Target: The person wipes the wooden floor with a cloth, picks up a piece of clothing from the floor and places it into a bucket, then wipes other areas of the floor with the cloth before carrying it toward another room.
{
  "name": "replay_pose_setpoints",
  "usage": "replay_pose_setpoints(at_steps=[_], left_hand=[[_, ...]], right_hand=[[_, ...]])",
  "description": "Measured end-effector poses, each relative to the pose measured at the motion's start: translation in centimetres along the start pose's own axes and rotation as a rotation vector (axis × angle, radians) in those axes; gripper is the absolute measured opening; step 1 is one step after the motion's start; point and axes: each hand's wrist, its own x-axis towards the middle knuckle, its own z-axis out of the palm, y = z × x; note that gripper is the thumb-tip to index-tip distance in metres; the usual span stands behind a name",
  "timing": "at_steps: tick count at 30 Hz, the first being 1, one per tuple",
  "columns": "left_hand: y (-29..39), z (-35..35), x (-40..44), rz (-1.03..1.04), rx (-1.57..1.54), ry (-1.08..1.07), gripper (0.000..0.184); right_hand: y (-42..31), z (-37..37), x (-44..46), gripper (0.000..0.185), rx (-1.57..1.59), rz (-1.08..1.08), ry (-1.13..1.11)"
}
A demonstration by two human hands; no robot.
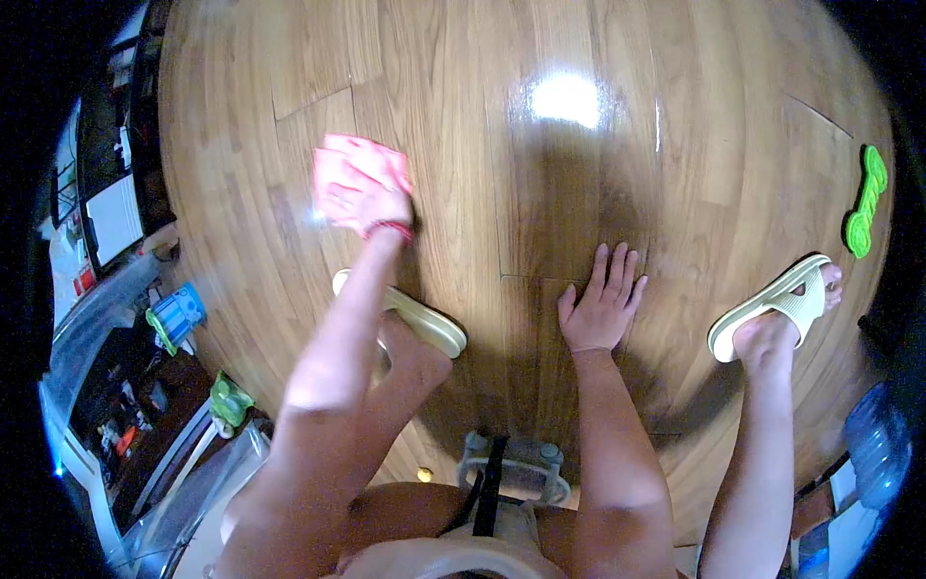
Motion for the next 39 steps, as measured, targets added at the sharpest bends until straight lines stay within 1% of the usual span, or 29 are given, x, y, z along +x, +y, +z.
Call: replay_pose_setpoints(at_steps=[1,2,3,5,6,7,8,9,11,12,14,15,16,17,18,20,21,22,24,25,26,28,30,31,32,35,36,38,39], left_hand=[[0.2,1.0,-2.6,0.104,-0.104,0.047,0.083],[0.9,2.5,-5.2,0.169,-0.071,-0.030,0.084],[2.0,3.1,-8.3,0.285,0.243,0.091,0.081],[5.7,-0.2,-15.1,0.505,0.296,-0.236,0.077],[6.0,3.1,-17.5,0.741,0.305,-0.313,0.072],[5.9,2.8,-19.0,0.934,0.123,-0.181,0.070],[6.0,2.0,-19.8,1.118,-0.067,-0.045,0.068],[5.9,1.5,-18.9,1.221,-0.085,-0.106,0.067],[4.7,0.1,-14.2,1.425,-0.118,-0.240,0.065],[3.0,1.3,-11.7,1.414,0.022,-0.168,0.065],[-0.2,-0.5,-6.5,1.156,0.137,0.061,0.068],[-2.2,-0.2,-3.1,1.055,0.207,0.119,0.071],[-3.7,-0.5,-0.7,0.926,0.265,0.194,0.065],[-6.1,-0.1,1.7,0.691,0.153,0.067,0.066],[-6.1,1.1,1.7,0.430,0.027,0.026,0.068],[-6.3,3.3,1.5,-0.113,-0.270,0.046,0.071],[-6.7,6.9,1.6,-0.130,0.156,0.456,0.074],[-4.7,2.7,0.4,-0.029,-0.283,-0.056,0.078],[1.1,0.8,-8.7,-0.277,-0.450,-0.074,0.089],[1.3,2.8,-11.0,0.005,-0.295,0.037,0.093],[3.0,3.4,-13.9,0.137,-0.126,0.172,0.089],[7.0,1.4,-17.4,0.368,0.092,-0.069,0.078],[10.0,1.2,-19.1,0.770,-0.156,-0.022,0.066],[11.7,1.2,-19.4,0.903,-0.189,-0.025,0.065],[13.7,1.2,-19.4,1.033,-0.226,-0.021,0.063],[19.2,0.0,-20.0,1.327,-0.267,-0.062,0.059],[20.9,-0.6,-19.9,1.416,-0.262,-0.079,0.058],[23.7,-1.4,-19.4,1.557,-0.307,-0.229,0.055],[24.7,-1.9,-19.4,1.624,-0.327,-0.304,0.054]], right_hand=[[0.0,0.0,0.1,0.071,0.005,-0.003,0.015],[-0.1,0.0,0.0,0.072,0.010,-0.007,0.028],[-0.1,0.0,0.0,0.072,0.014,-0.011,0.040],[-0.1,-0.2,0.0,0.073,0.013,-0.011,0.039],[-0.1,-0.2,0.1,0.073,0.014,-0.010,0.039],[0.0,0.3,0.0,0.074,0.027,-0.020,0.068],[0.4,0.9,0.0,0.075,0.039,-0.031,0.097],[0.8,1.5,-0.3,0.075,0.048,-0.041,0.122],[0.3,0.3,0.0,0.077,0.027,0.001,0.034],[0.0,-0.2,0.1,0.078,0.019,0.021,-0.013],[0.0,0.0,0.1,0.078,0.034,0.009,0.009],[0.1,0.0,0.1,0.079,0.038,0.008,0.021],[0.2,-0.1,0.1,0.079,0.047,0.010,0.015],[0.1,-0.1,0.1,0.079,0.054,0.010,0.010],[0.1,-0.1,0.2,0.079,0.062,0.012,0.005],[0.2,0.2,0.3,0.079,0.060,0.009,0.034],[0.1,0.3,0.2,0.079,0.062,0.002,0.046],[0.0,0.4,0.0,0.080,0.054,0.005,0.025],[0.1,0.4,0.2,0.080,0.026,0.008,0.001],[0.2,0.2,0.3,0.081,0.039,0.012,-0.022],[0.2,0.0,0.3,0.082,0.050,0.018,-0.044],[0.1,-0.3,0.1,0.081,0.033,0.040,-0.158],[0.0,0.2,0.0,0.080,0.048,0.057,-0.176],[0.0,0.4,0.1,0.080,0.053,0.061,-0.184],[-0.2,0.1,0.3,0.081,-0.058,0.040,-0.259],[-0.6,-1.8,1.5,0.081,-0.339,0.023,-0.759],[-0.4,-1.8,1.6,0.081,-0.262,0.032,-0.694],[0.0,-1.1,0.6,0.080,-0.093,0.047,-0.581],[0.2,-0.4,-0.1,0.079,-0.067,0.030,-0.454]])
